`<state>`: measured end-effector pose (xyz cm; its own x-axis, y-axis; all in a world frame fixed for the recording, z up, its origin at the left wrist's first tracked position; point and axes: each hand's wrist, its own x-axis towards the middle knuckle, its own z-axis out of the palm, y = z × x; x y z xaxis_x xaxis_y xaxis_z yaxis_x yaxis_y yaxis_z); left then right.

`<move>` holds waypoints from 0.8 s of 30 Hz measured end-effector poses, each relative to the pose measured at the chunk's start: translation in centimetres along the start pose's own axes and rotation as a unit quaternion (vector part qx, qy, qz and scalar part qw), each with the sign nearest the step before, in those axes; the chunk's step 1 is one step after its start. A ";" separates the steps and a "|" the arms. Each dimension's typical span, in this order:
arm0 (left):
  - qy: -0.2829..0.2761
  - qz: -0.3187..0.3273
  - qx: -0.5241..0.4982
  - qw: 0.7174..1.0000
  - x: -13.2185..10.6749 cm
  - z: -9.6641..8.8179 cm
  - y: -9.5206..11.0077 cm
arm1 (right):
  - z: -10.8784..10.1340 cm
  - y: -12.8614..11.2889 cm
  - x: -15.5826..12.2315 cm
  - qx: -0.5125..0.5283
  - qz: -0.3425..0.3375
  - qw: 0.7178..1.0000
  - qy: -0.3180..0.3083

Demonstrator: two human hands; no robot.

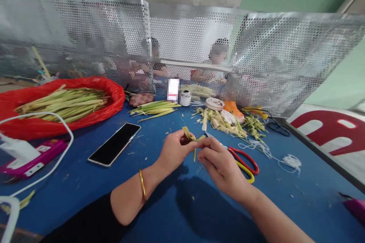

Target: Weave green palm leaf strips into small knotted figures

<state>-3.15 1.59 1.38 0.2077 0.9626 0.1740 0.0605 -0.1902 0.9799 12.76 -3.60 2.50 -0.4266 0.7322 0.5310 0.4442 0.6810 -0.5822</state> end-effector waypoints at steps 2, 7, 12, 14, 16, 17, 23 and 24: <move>-0.017 -0.011 -0.016 1.000 -0.1 0.2 -0.1 | 0.1 0.1 0.1 0.057 0.010 0.998 0.011; -0.006 -0.028 -0.020 0.999 -0.4 0.5 -0.1 | 0.3 0.2 -0.1 0.083 0.042 0.996 -0.008; 0.001 -0.018 0.006 1.000 -0.4 0.4 -0.2 | 0.7 -0.5 -0.3 0.039 0.020 0.999 -0.012; 0.000 -0.011 0.034 0.999 -0.3 0.3 -0.4 | 1.0 -0.6 -0.3 0.044 0.019 0.999 -0.010; -0.012 -0.006 0.072 0.997 -0.4 0.3 -0.6 | 0.9 -0.5 -0.2 0.071 0.033 0.997 0.002; -0.028 -0.005 0.084 0.996 -0.4 0.3 -0.7 | 0.8 -0.4 -0.1 0.087 0.043 0.995 0.013; -0.194 -0.024 0.059 0.979 -1.4 0.7 -0.1 | -1.2 1.8 0.5 0.114 0.132 0.980 0.094; -0.217 -0.037 0.044 0.974 -1.5 0.7 0.1 | -1.4 2.3 0.5 0.119 0.165 0.975 0.088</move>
<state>-2.73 0.02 1.13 0.5920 0.8055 0.0262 0.1705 -0.1569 0.9728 14.68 -1.66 2.34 -0.1405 0.9158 0.3762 0.3305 0.4015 -0.8542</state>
